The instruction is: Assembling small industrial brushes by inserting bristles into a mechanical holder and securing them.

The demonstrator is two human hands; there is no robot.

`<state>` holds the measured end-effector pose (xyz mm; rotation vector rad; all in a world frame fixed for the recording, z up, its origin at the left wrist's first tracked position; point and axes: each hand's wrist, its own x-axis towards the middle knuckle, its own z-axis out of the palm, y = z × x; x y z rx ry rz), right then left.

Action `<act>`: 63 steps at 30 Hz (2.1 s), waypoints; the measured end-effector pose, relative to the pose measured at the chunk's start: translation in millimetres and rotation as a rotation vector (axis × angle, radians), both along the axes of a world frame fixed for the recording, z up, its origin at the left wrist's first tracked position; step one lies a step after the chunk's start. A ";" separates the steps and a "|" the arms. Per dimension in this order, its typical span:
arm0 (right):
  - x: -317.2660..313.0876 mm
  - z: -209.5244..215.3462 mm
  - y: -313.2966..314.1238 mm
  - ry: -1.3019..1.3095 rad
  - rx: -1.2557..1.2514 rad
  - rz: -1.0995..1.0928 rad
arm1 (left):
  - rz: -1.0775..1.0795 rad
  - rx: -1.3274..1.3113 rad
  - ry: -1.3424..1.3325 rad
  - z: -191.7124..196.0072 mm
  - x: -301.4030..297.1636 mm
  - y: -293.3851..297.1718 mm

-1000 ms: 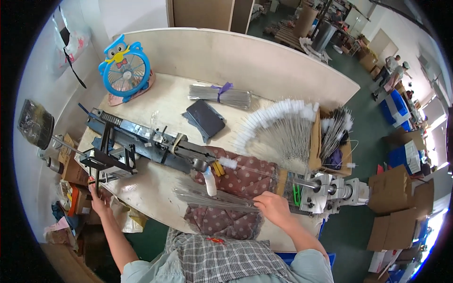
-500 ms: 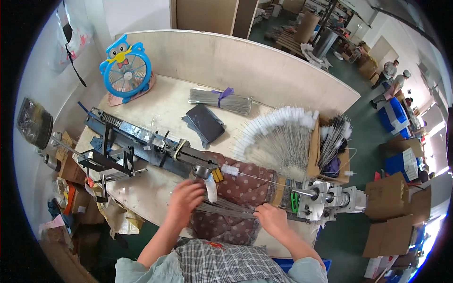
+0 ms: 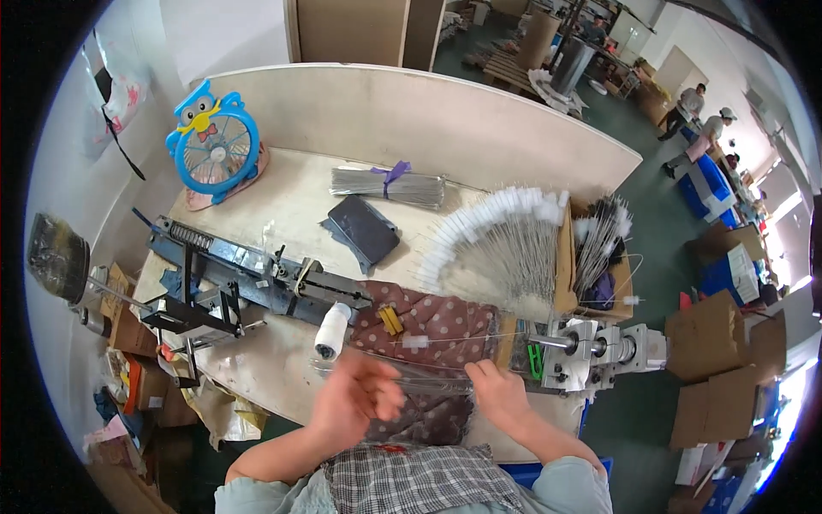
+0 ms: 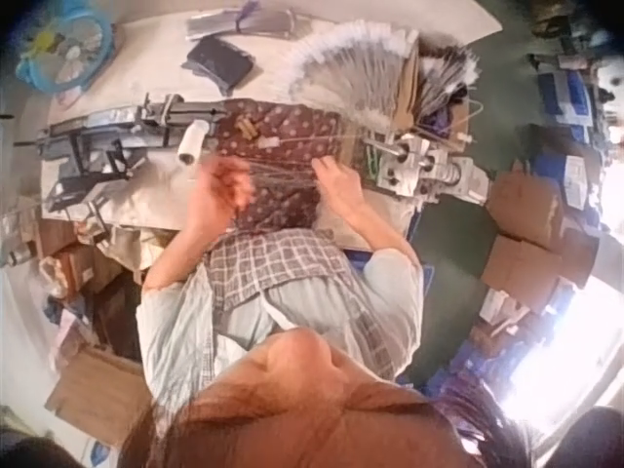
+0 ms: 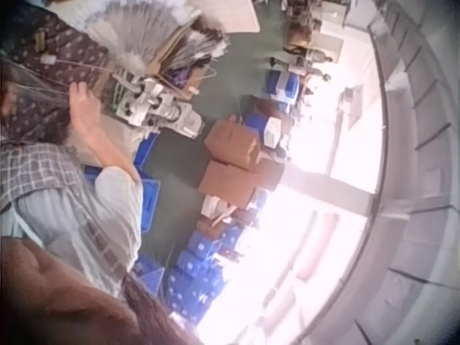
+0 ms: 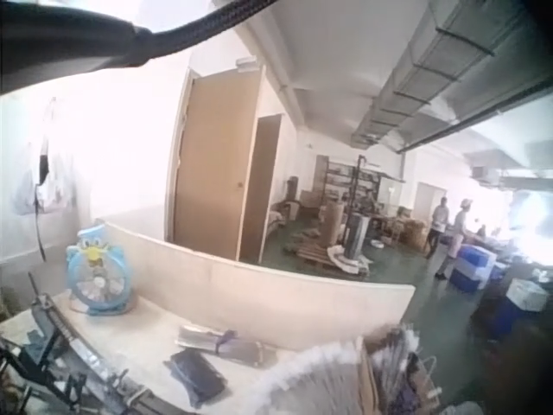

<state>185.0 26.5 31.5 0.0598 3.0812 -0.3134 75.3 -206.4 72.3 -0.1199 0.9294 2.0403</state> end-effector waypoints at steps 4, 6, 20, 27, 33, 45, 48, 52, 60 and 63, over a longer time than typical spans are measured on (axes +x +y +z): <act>4.3 49.9 8.7 -0.026 0.195 -0.112 | -0.457 -0.041 0.331 15.1 -4.8 12.6; 14.2 80.0 29.7 0.032 0.380 -0.154 | -0.545 0.056 0.317 16.7 -6.9 15.5; -40.3 52.8 90.5 0.439 -0.330 -0.215 | -0.209 -0.649 1.962 -53.0 -30.8 186.6; -45.9 64.9 95.1 0.035 -0.351 -0.113 | -0.164 -0.797 2.089 -66.6 -54.3 190.5; -89.7 64.4 57.1 0.238 -0.386 0.212 | -0.131 -0.550 1.442 -37.4 -32.4 60.0; -166.3 31.8 -41.7 0.393 -0.220 0.273 | 0.314 -0.126 -0.029 -23.1 -48.3 -12.8; -167.0 38.3 -47.4 0.350 -0.229 0.265 | 0.183 -0.322 0.203 -40.1 -48.9 7.6; -164.4 44.3 -48.3 0.277 -0.182 0.238 | -0.110 -1.053 0.856 -49.8 -58.3 12.0; -126.4 57.8 -31.6 0.663 -0.254 0.239 | 0.239 -0.356 0.459 -74.0 -47.6 34.2; -96.3 39.6 -28.0 0.684 -0.268 0.276 | 0.318 -0.198 0.248 -85.3 -36.0 46.0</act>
